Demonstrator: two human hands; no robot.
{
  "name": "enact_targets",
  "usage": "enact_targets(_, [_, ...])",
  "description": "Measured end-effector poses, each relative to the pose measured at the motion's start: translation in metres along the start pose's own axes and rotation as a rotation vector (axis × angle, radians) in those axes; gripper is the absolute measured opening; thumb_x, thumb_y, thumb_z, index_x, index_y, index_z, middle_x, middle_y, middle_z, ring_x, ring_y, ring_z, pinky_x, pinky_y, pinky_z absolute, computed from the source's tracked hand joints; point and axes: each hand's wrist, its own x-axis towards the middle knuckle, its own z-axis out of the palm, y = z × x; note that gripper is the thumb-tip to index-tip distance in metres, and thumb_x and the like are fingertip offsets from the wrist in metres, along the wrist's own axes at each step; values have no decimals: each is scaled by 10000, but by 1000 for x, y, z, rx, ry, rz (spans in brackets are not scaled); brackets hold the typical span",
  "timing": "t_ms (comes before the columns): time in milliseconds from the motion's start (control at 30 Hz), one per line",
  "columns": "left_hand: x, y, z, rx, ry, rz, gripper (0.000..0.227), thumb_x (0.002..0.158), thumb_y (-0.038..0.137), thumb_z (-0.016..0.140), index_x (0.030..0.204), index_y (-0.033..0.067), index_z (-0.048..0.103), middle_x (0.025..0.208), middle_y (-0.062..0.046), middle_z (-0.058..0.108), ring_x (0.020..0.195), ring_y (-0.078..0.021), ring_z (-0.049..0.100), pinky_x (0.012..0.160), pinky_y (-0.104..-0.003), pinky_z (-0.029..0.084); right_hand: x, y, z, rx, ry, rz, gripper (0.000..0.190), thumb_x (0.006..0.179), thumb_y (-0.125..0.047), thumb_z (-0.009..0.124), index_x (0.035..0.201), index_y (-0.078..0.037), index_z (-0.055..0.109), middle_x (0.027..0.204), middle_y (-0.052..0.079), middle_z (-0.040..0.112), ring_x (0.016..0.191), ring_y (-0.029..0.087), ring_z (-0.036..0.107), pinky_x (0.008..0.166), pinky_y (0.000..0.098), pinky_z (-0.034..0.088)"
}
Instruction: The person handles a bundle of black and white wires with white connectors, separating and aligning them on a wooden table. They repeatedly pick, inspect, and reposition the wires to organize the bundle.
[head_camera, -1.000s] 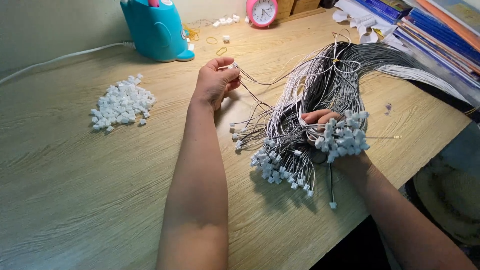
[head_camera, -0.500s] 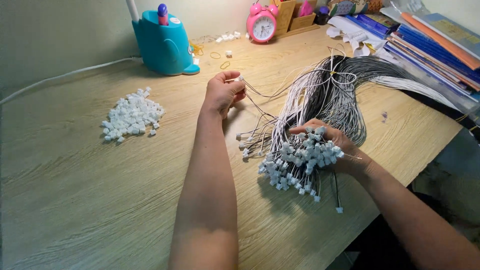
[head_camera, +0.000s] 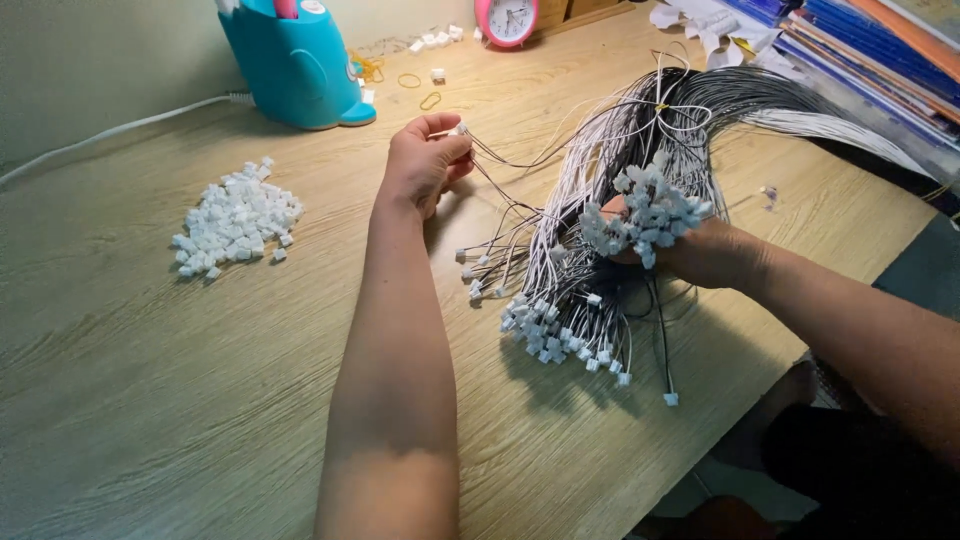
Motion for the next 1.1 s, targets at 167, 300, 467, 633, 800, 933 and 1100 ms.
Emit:
enact_targets(167, [-1, 0, -3, 20, 0, -18, 416, 698, -38, 721, 1086, 45, 594, 798, -92, 677, 664, -153, 708, 627, -236, 625, 8, 0, -2, 1304, 133, 547, 336, 730, -19, 730, 1058, -6, 659, 1030, 141, 660, 948, 259, 620, 866, 429, 524])
enact_targets(300, [2, -1, -4, -3, 16, -11, 433, 689, -39, 759, 1082, 38, 594, 805, -108, 676, 680, -181, 718, 617, -252, 630, 21, 5, 16, 2107, 198, 806, 301, 748, 35, 721, 1043, 29, 665, 1047, 140, 688, 954, 244, 631, 908, 444, 533])
enact_targets(467, [1, 0, -1, -9, -3, -30, 444, 709, -36, 765, 1108, 12, 577, 847, -119, 681, 710, -189, 717, 638, -265, 627, 29, 2, 22, 1581, 166, 305, 269, 687, -177, 746, 931, -69, 718, 1214, 106, 587, 1068, 285, 549, 894, 442, 428])
enact_targets(633, [5, -3, -2, -14, 4, -24, 430, 711, -44, 757, 1099, 6, 581, 809, -114, 670, 695, -189, 714, 636, -268, 625, 61, 10, -16, 905, 66, 78, 426, 501, -129, 743, 899, -201, 612, 1400, -44, 507, 1302, 280, 408, 1007, 532, 284])
enact_targets(800, [9, -5, -2, -16, 18, -14, 423, 701, -54, 759, 1084, 0, 588, 799, -128, 669, 678, -202, 708, 624, -284, 627, 86, 17, -22, 1016, -133, -100, 656, 327, -1, 783, 931, -117, 555, 1373, -19, 561, 1378, 328, 351, 1036, 706, 144])
enact_targets(933, [10, -6, -4, -9, 4, -29, 419, 694, -54, 765, 1077, -4, 603, 826, -134, 672, 696, -199, 708, 633, -291, 631, 94, 12, -3, 1038, 32, -85, 644, 397, -89, 714, 1024, -190, 603, 1043, -71, 668, 1161, 195, 548, 1046, 595, 222])
enact_targets(1100, [14, -8, -4, -13, 2, -26, 400, 699, -55, 754, 1069, -3, 613, 829, -128, 679, 687, -194, 714, 627, -289, 638, 90, 37, 57, 1109, 254, -100, 422, 493, -199, 743, 907, -200, 660, 905, -67, 678, 939, 169, 633, 933, 479, 363])
